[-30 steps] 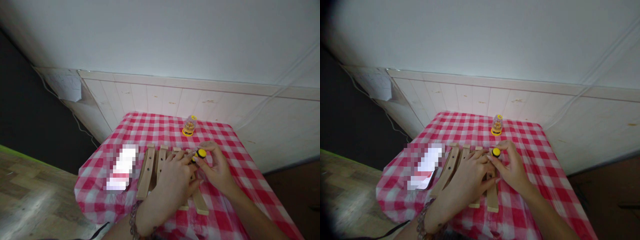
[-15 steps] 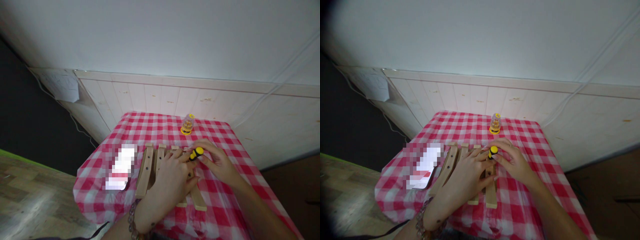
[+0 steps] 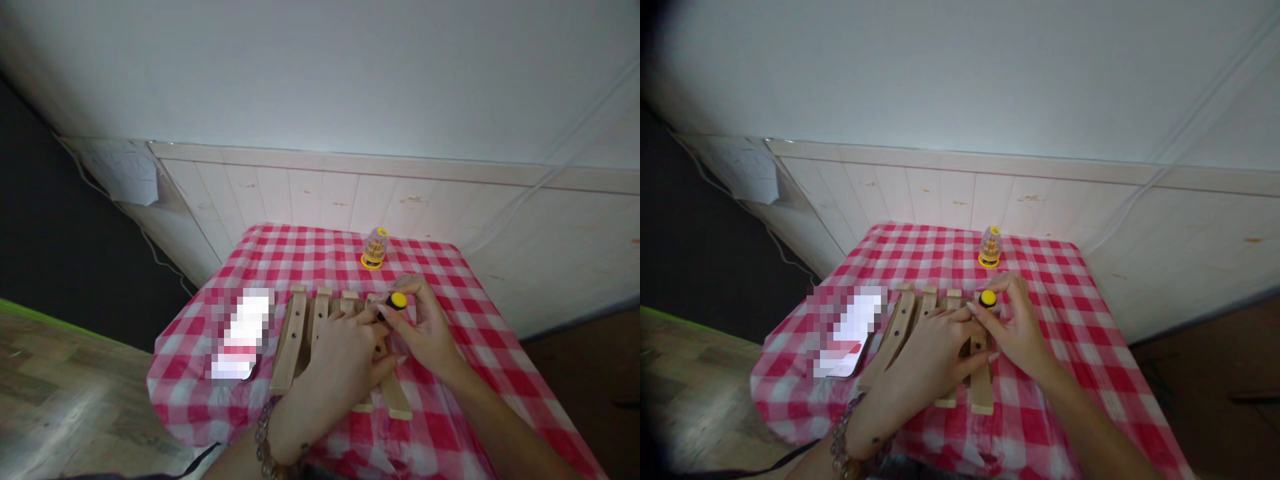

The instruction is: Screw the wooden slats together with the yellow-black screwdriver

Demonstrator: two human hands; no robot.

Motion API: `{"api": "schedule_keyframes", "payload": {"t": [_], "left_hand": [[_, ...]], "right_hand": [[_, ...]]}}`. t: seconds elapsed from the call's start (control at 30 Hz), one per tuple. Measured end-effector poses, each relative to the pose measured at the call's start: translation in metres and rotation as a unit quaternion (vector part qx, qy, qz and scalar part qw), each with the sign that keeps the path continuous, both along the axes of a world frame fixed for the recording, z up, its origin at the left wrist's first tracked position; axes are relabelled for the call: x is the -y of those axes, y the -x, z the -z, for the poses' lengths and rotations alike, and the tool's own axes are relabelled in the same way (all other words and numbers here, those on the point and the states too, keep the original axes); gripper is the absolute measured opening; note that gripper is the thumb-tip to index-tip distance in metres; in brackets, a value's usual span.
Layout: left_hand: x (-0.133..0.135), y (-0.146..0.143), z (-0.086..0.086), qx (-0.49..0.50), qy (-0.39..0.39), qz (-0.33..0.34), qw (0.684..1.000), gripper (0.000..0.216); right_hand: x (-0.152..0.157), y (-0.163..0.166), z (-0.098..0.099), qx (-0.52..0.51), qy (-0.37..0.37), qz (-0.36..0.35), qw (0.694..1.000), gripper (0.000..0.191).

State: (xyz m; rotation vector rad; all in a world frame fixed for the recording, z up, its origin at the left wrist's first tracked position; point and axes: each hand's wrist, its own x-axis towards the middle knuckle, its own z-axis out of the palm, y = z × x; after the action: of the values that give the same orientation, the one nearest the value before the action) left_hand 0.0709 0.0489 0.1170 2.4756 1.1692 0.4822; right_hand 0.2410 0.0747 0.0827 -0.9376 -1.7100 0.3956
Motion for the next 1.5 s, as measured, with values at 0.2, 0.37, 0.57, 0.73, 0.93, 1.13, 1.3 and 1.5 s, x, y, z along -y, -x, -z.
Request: {"api": "schedule_keyframes", "payload": {"t": [0.2, 0.37, 0.57, 0.73, 0.93, 1.13, 1.3, 1.5], "left_hand": [[0.001, 0.002, -0.002, -0.002, -0.002, 0.008, 1.000, 0.033], [0.000, 0.002, 0.000, -0.007, -0.006, 0.006, 1.000, 0.034], [0.001, 0.001, -0.003, -0.018, -0.003, 0.001, 1.000, 0.027], [0.001, 0.000, -0.005, -0.011, 0.019, -0.005, 1.000, 0.021], [0.001, 0.000, -0.006, -0.013, 0.030, -0.009, 0.999, 0.013], [0.002, 0.002, -0.008, 0.001, 0.009, 0.003, 1.000, 0.036], [0.002, 0.002, -0.006, -0.006, 0.015, 0.001, 1.000, 0.035], [0.000, 0.000, -0.005, -0.006, 0.022, -0.004, 1.000, 0.020]], "right_hand": [[-0.004, -0.029, -0.019, 0.040, 0.152, -0.210, 0.965, 0.050], [-0.005, -0.033, -0.024, 0.074, 0.138, -0.186, 0.970, 0.036], [-0.007, -0.020, -0.014, 0.028, 0.067, -0.105, 0.992, 0.022], [-0.003, -0.002, -0.003, -0.032, 0.041, -0.033, 0.998, 0.025], [0.000, -0.004, -0.002, -0.018, 0.068, -0.056, 0.996, 0.023], [-0.006, -0.028, -0.019, 0.053, 0.103, -0.165, 0.980, 0.044], [-0.007, -0.027, -0.018, 0.069, 0.049, -0.097, 0.992, 0.023], [-0.002, -0.002, -0.001, -0.009, -0.003, 0.001, 1.000, 0.015]]}}
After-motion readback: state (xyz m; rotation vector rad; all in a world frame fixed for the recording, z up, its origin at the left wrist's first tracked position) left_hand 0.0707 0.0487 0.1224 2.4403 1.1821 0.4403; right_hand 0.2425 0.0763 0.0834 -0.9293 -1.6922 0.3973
